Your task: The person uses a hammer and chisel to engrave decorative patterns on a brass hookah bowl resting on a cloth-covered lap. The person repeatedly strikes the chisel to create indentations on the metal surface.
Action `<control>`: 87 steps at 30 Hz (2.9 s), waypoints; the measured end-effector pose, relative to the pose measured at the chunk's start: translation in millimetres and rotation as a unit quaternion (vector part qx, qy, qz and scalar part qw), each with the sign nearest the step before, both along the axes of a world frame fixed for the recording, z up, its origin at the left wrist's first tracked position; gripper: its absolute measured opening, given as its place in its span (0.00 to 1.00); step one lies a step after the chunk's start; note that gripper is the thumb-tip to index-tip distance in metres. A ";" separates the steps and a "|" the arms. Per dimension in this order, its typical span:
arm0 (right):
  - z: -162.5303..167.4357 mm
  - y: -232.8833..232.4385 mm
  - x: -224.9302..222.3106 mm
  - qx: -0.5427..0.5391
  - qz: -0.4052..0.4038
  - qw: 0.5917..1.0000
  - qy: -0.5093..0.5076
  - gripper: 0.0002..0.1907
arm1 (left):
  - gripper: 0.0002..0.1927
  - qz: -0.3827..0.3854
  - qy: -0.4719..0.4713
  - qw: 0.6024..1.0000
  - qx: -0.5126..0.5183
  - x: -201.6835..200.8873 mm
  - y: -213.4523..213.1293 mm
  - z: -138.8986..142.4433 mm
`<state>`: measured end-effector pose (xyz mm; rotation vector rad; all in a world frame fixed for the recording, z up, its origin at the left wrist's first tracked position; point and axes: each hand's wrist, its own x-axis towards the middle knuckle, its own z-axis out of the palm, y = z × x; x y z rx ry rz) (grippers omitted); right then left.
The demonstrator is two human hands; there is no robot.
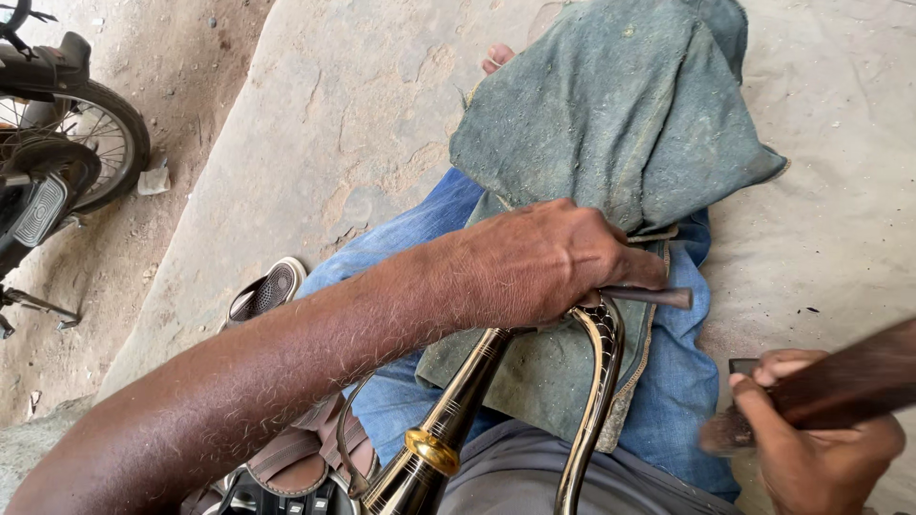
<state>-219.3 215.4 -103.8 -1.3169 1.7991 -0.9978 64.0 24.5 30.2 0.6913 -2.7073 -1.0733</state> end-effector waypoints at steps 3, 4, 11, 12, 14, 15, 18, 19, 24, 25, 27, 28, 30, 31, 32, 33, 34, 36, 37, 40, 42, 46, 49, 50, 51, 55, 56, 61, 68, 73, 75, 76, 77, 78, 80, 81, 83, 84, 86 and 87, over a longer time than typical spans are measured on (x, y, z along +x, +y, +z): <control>-9.2 7.9 9.9 0.002 0.001 0.998 0.059 0.14 | 0.20 -0.019 -0.072 0.997 0.004 -1.1 -3.8 -4.4; -10.5 8.1 13.4 -0.001 -0.005 0.997 0.079 0.16 | 0.20 -0.019 -0.079 0.996 0.034 -3.1 -5.8 -6.9; -5.5 -5.6 31.6 -0.002 -0.042 0.995 0.089 0.12 | 0.17 -0.034 -0.019 0.997 0.066 -4.8 -9.2 -12.7; -4.9 -6.2 32.1 -0.045 -0.082 0.996 0.014 0.11 | 0.18 -0.029 -0.033 0.995 0.089 -4.0 -9.4 -12.5; -5.0 -5.7 31.1 -0.069 -0.073 0.994 0.045 0.12 | 0.18 -0.050 -0.034 0.997 0.040 -2.0 -10.2 -13.1; -5.9 -4.6 30.3 -0.058 -0.036 0.986 0.150 0.13 | 0.18 -0.066 -0.036 0.997 0.014 -0.8 -11.3 -13.9; -11.1 -2.5 25.2 -0.091 -0.058 0.989 0.097 0.11 | 0.22 -0.079 0.015 0.997 0.002 1.2 -13.6 -19.7; -12.6 -3.0 22.4 -0.107 -0.052 0.989 0.091 0.09 | 0.18 -0.084 0.050 0.995 -0.008 2.5 -14.8 -22.0; -16.1 -3.8 29.8 -0.090 -0.010 0.979 0.182 0.10 | 0.15 -0.082 0.043 0.996 0.005 7.0 -12.9 -29.0; -14.5 -4.1 32.9 -0.067 -0.031 0.984 0.161 0.11 | 0.15 -0.086 0.045 0.995 0.008 6.5 -13.1 -28.9; -10.2 -3.0 42.0 -0.135 -0.105 0.985 -0.002 0.12 | 0.15 -0.077 0.047 0.996 0.013 11.1 -13.2 -26.8; -6.8 -2.5 44.5 -0.162 -0.136 0.974 -0.085 0.13 | 0.15 -0.080 0.073 0.994 -0.006 14.1 -11.9 -25.5; 0.0 -1.3 46.8 -0.178 -0.034 0.968 0.176 0.12 | 0.16 -0.099 0.123 0.986 -0.045 18.4 -12.4 -22.1; 1.1 0.1 48.8 -0.182 -0.027 0.962 0.201 0.12 | 0.17 -0.105 0.082 0.991 -0.028 19.2 -11.7 -20.5; 3.3 0.2 46.6 -0.187 -0.020 0.956 0.226 0.12 | 0.17 -0.110 0.041 0.993 -0.011 20.2 -10.7 -18.9; 2.2 1.9 47.8 -0.192 -0.059 0.968 0.148 0.12 | 0.18 -0.116 -0.001 0.993 0.004 21.0 -10.6 -17.4; 1.6 2.4 45.5 -0.186 -0.063 0.970 0.143 0.13 | 0.15 -0.109 0.016 0.994 0.002 22.5 -9.6 -15.7; -4.1 5.0 45.4 -0.158 -0.038 0.964 0.209 0.15 | 0.11 -0.089 0.051 0.995 0.005 25.5 -4.4 -12.9; -8.0 6.7 47.0 -0.138 -0.015 0.951 0.278 0.17 | 0.13 -0.079 0.087 0.993 -0.021 27.2 -2.5 -11.6; -11.3 7.7 46.1 -0.171 -0.066 0.981 0.065 0.12 | 0.17 -0.024 0.189 0.980 -0.055 38.9 -6.9 -10.1; -3.4 2.6 41.9 -0.178 -0.075 0.981 -0.012 0.12 | 0.17 0.079 0.252 0.965 0.005 53.5 -4.9 -12.2; 38.8 -34.1 22.8 -0.104 -0.005 0.994 0.035 0.13 | 0.23 0.288 0.157 0.937 0.123 66.1 11.6 -24.2; 77.4 -78.6 16.2 0.014 0.031 0.995 0.095 0.26 | 0.19 0.359 0.146 0.902 0.192 65.3 19.4 -32.7; 87.9 -96.3 19.2 0.028 0.072 0.987 0.144 0.21 | 0.20 0.374 0.149 0.896 0.187 64.0 21.1 -34.2; 100.8 -113.8 21.0 0.043 0.112 0.974 0.191 0.17 | 0.20 0.390 0.152 0.890 0.183 62.7 22.8 -34.9; 143.2 -168.0 48.0 -0.037 0.228 0.936 0.264 0.29 | 0.21 0.429 0.182 0.869 0.168 58.2 30.1 -34.1; 151.6 -178.6 55.5 -0.024 0.249 0.911 0.327 0.30 | 0.21 0.427 0.194 0.866 0.173 57.8 30.8 -33.9; 174.3 -214.8 80.7 -0.035 0.308 0.862 0.401 0.29 | 0.21 0.429 0.185 0.865 0.180 56.9 28.8 -34.5; 176.1 -241.8 82.8 -0.054 0.401 0.853 0.331 0.29 | 0.23 0.429 0.187 0.872 0.141 52.2 31.3 -32.3; 159.0 -249.9 86.8 -0.074 0.415 0.859 0.292 0.26 | 0.23 0.417 0.156 0.881 0.162 51.4 25.5 -34.6; 148.3 -251.0 79.7 -0.057 0.432 0.848 0.301 0.25 | 0.25 0.414 0.145 0.881 0.175 50.4 23.2 -34.5; 142.7 -250.5 72.2 -0.047 0.421 0.858 0.291 0.25 | 0.25 0.414 0.144 0.882 0.171 49.6 22.6 -33.8; 143.1 -251.4 56.6 -0.036 0.380 0.885 0.266 0.24 | 0.25 0.415 0.144 0.883 0.168 48.5 22.5 -33.0; 138.0 -251.8 44.4 -0.030 0.352 0.902 0.246 0.24 | 0.25 0.418 0.143 0.882 0.164 48.3 22.8 -31.6; 124.4 -245.4 16.8 -0.002 0.343 0.907 0.242 0.23 | 0.24 0.416 0.135 0.885 0.162 46.9 23.6 -29.2; 115.0 -238.6 4.0 0.013 0.346 0.904 0.249 0.22 | 0.24 0.412 0.130 0.887 0.161 46.2 23.9 -28.1; 98.2 -222.3 -21.1 0.039 0.320 0.915 0.241 0.21 | 0.22 0.395 0.142 0.899 0.126 46.9 23.6 -26.5; 87.4 -216.4 -28.9 0.050 0.303 0.922 0.234 0.21 | 0.21 0.389 0.149 0.902 0.109 48.1 23.6 -25.9; 70.7 -201.9 -41.9 0.073 0.251 0.944 0.201 0.20 | 0.24 0.346 0.174 0.916 0.100 51.5 16.1 -26.0; 64.5 -191.8 -45.9 0.088 0.222 0.955 0.178 0.20 | 0.26 0.326 0.185 0.922 0.100 53.5 12.6 -26.2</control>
